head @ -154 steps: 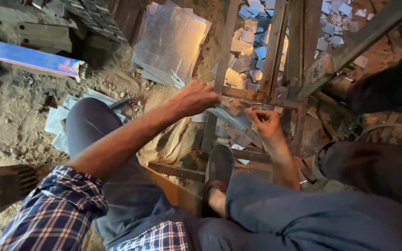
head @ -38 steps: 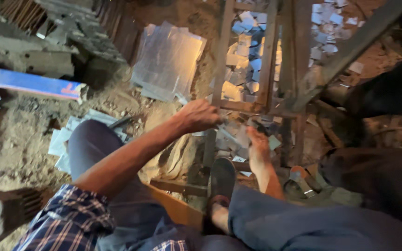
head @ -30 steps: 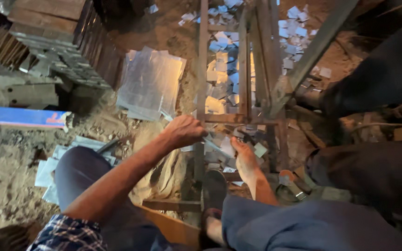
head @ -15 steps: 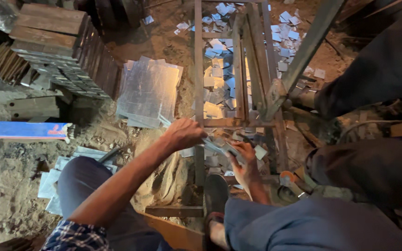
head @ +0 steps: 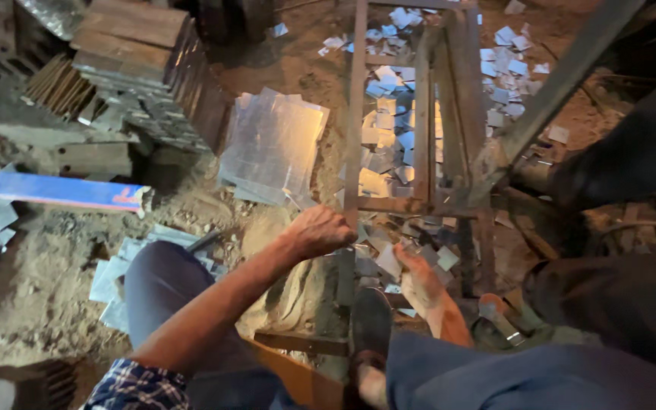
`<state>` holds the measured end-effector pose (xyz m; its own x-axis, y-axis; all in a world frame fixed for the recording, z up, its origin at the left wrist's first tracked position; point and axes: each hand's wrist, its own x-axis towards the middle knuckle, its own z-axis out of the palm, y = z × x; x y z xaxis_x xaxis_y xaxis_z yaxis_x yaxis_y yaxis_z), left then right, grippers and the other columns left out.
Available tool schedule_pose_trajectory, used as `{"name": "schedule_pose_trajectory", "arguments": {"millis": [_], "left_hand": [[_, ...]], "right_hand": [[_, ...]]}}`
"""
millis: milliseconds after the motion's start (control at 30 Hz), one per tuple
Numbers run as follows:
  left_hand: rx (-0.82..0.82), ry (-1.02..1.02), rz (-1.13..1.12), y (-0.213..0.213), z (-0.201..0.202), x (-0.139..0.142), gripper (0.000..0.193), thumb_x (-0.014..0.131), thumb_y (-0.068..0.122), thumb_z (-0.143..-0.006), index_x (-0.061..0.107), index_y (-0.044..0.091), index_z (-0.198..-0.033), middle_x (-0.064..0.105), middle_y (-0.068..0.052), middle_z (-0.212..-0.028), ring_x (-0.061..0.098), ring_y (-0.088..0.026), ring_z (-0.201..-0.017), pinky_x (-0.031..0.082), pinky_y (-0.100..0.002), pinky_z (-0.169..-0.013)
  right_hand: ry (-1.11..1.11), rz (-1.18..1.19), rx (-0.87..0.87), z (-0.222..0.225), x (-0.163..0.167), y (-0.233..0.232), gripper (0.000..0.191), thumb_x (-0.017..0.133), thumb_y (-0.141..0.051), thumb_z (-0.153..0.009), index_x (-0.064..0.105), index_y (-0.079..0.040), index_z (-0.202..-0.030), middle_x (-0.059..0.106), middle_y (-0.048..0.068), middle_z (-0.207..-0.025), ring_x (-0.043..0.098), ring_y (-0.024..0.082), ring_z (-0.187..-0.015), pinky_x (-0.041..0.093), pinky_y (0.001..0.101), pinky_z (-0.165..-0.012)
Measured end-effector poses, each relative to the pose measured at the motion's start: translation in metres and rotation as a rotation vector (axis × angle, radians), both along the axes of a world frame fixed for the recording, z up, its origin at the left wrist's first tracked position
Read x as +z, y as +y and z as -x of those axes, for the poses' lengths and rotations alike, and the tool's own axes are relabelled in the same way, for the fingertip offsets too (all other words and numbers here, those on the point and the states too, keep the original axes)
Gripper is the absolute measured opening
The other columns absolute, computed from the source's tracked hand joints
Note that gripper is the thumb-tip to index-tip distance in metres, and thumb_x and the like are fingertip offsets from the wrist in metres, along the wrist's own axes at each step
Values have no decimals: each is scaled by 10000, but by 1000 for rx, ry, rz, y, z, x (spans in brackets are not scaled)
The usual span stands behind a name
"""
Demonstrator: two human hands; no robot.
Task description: The person sits on the ground in a workshop and uses a manual guillotine shear to cut a stack of rectangular metal sheets. They place the sheets into the shear, press down the lever to cut them, and then remove the cut pieces.
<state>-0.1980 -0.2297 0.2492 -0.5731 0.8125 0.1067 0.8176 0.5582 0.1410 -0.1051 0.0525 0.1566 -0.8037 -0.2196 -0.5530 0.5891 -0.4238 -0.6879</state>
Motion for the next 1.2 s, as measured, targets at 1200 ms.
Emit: {"name": "schedule_pose_trajectory", "arguments": {"millis": [1200], "left_hand": [[72, -98, -201, 6, 52, 11, 150, 707, 275, -826, 717, 168, -721, 707, -117, -711, 710, -350, -689, 547, -486, -580]], "right_hand": [[1109, -1321, -113, 17, 124, -46, 188, 671, -191, -959, 739, -17, -945, 653, 62, -1007, 539, 191, -995, 422, 299, -886]]}}
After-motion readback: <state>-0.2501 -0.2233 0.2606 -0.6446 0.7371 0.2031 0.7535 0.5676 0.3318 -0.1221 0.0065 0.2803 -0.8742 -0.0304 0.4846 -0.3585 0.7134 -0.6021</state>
